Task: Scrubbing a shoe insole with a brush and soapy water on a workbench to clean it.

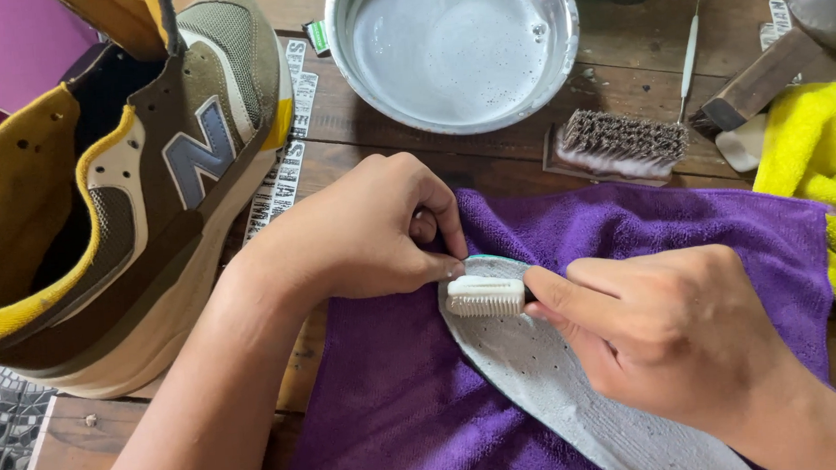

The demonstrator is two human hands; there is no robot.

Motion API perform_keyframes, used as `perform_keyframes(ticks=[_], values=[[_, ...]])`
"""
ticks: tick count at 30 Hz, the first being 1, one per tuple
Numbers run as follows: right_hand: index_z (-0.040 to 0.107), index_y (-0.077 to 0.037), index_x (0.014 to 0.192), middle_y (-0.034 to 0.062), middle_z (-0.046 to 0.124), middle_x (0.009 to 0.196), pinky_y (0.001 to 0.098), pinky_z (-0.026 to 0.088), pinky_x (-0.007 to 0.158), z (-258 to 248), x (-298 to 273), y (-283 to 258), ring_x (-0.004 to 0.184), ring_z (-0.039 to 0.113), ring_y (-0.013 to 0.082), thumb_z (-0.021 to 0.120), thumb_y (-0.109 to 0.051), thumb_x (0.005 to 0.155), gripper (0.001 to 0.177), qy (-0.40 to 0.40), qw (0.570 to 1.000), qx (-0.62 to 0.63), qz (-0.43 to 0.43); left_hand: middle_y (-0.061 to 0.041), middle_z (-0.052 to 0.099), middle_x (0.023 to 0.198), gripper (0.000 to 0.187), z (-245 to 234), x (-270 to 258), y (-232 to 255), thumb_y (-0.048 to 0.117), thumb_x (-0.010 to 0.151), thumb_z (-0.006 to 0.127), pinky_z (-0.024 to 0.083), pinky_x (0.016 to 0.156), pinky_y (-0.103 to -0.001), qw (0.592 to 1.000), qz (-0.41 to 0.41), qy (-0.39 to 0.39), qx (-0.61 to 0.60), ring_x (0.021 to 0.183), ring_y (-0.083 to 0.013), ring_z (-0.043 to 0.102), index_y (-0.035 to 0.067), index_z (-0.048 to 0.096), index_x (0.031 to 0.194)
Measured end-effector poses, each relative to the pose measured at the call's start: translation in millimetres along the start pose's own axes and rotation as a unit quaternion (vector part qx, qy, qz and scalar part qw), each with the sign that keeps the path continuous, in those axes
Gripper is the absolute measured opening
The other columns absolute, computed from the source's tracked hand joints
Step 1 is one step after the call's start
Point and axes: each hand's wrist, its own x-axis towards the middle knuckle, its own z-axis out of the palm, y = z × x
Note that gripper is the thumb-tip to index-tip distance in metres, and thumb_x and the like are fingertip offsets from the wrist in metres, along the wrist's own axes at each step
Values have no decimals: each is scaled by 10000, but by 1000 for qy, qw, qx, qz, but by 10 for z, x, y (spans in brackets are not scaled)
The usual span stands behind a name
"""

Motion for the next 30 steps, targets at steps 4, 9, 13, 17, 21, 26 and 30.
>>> perform_keyframes(ticks=[4, 9, 13, 17, 21, 26, 30], values=[[767, -193, 1129, -58, 604, 593, 477, 326, 353, -193, -129, 81, 441, 600, 228, 785, -163, 977, 156, -39, 997, 64, -2, 76, 749, 726, 114, -68, -30, 124, 197, 794, 883, 511, 680, -286, 998, -50, -30, -10, 706, -79, 615, 243, 940, 881], [792, -272, 996, -112, 605, 566, 473, 325, 344, -242, -80, 141, 449, 652, 166, 780, -203, 936, 93, -72, 993, 94, -5, 77, 774, 733, 101, -50, -15, 92, 218, 788, 892, 540, 700, -292, 999, -47, -27, 6, 721, -84, 664, 255, 936, 872], [815, -251, 1109, -64, 575, 612, 469, 346, 386, -16, -2, 37, 447, 581, 248, 829, -200, 941, 175, 6, 1000, 8, 13, 84, 764, 694, 77, -20, 2, 72, 233, 787, 879, 546, 680, -282, 999, -38, -23, 17, 674, -82, 674, 254, 924, 846], [765, -229, 1058, -53, 549, 581, 478, 333, 363, -118, -27, 71, 419, 572, 245, 776, -188, 980, 89, -33, 997, 71, -6, 75, 807, 720, 102, -30, -15, 100, 204, 795, 862, 547, 675, -285, 999, -45, -20, 4, 688, -75, 659, 238, 935, 859], [754, -260, 989, -98, 600, 548, 482, 301, 356, -162, -66, 107, 420, 618, 199, 751, -206, 963, 60, -67, 992, 109, -4, 64, 772, 674, 130, -19, -21, 106, 165, 780, 859, 541, 648, -294, 999, -49, -23, 0, 646, -81, 643, 226, 940, 862], [812, -253, 1139, -50, 572, 616, 484, 382, 371, 23, 17, 0, 440, 584, 269, 804, -217, 970, 173, 8, 1000, 23, 5, 62, 821, 709, 60, 5, 14, 68, 206, 802, 863, 559, 656, -291, 1000, -12, -10, 10, 677, -74, 685, 219, 920, 817], [741, -204, 1035, -50, 546, 578, 483, 320, 368, -165, -2, 76, 434, 598, 224, 765, -194, 988, 54, -49, 995, 85, -33, 62, 804, 718, 81, -19, -11, 77, 199, 804, 886, 543, 652, -296, 999, -36, -23, 2, 679, -75, 654, 216, 936, 865]])
